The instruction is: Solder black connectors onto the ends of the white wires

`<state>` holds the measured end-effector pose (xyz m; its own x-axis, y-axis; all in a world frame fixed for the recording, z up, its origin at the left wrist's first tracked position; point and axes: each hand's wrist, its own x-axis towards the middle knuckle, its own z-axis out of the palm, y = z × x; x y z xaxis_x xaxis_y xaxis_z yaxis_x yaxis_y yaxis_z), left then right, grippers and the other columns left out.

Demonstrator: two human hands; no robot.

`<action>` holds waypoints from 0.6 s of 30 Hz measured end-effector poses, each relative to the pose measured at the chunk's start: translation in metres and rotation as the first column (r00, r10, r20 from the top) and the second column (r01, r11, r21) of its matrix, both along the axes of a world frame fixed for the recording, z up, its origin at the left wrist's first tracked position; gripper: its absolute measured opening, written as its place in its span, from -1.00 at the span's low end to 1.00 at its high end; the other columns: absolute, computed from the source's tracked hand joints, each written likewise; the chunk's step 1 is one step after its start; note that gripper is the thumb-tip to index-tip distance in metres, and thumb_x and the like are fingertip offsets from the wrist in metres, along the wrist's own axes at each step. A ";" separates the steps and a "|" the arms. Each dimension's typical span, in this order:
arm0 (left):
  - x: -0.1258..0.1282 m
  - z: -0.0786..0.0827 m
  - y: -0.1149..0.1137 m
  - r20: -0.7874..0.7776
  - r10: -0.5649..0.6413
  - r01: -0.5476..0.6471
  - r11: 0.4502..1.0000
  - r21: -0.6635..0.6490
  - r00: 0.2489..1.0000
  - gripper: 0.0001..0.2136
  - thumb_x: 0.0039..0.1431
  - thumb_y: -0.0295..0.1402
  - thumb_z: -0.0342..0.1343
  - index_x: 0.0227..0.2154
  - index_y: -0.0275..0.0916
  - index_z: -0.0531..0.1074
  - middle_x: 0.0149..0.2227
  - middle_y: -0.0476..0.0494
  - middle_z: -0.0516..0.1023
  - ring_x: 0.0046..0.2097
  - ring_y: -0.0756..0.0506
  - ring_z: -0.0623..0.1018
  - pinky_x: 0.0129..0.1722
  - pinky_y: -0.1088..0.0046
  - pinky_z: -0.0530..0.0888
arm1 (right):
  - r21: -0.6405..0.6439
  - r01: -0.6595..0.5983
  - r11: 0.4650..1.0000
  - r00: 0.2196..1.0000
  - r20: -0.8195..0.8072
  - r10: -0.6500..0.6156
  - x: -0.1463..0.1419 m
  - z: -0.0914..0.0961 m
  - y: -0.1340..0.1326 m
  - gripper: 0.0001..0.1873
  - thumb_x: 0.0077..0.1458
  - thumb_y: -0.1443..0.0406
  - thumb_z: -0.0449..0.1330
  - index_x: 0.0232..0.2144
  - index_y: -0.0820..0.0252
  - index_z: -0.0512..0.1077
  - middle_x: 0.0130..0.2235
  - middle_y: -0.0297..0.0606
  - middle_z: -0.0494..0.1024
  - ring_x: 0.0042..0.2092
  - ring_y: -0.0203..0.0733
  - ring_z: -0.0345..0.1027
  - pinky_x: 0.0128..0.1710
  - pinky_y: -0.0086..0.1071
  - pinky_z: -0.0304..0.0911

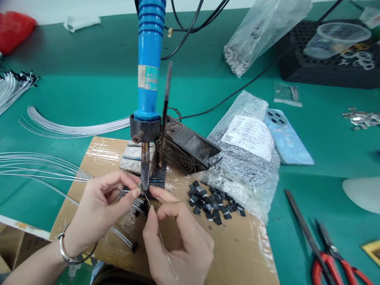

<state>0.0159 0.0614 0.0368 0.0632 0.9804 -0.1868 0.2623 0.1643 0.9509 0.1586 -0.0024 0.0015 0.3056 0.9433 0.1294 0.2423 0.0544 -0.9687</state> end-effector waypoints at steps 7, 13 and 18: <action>0.000 0.001 0.001 0.014 -0.001 0.001 1.000 -0.007 1.000 -0.93 0.09 -0.44 0.21 -0.49 -0.23 0.52 -0.37 -0.14 0.71 -0.36 -0.08 0.60 -0.40 0.47 0.43 | -0.001 0.030 1.000 0.999 0.042 -0.029 -0.002 -0.001 0.001 -0.81 0.23 0.34 0.33 -0.41 0.06 0.43 -0.08 -0.16 0.75 -0.03 -0.09 0.69 -0.06 -0.31 0.51; 0.000 0.000 0.000 -0.014 0.002 -0.002 1.000 0.009 1.000 -0.92 0.10 -0.42 0.20 -0.49 -0.23 0.52 -0.37 -0.17 0.71 -0.35 -0.10 0.60 -0.43 0.45 0.40 | -0.016 0.031 0.999 0.999 0.035 -0.030 -0.003 0.000 -0.001 -0.81 0.23 0.34 0.33 -0.41 0.06 0.43 -0.07 -0.13 0.75 0.01 -0.05 0.67 -0.03 -0.26 0.52; 0.000 0.001 -0.002 -0.029 0.006 -0.005 1.000 0.020 1.000 -0.91 0.09 -0.44 0.19 -0.50 -0.23 0.52 -0.38 -0.15 0.71 -0.37 -0.08 0.59 -0.47 0.48 0.37 | -0.024 0.036 0.999 0.999 0.014 -0.036 -0.004 0.001 -0.001 -0.80 0.25 0.36 0.32 -0.40 0.05 0.43 -0.06 -0.19 0.74 0.01 -0.14 0.67 -0.03 -0.36 0.49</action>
<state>0.0163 0.0596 0.0376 0.0524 0.9843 -0.1686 0.2889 0.1467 0.9461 0.1551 -0.0034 0.0025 0.3376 0.9348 0.1106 0.2570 0.0215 -0.9662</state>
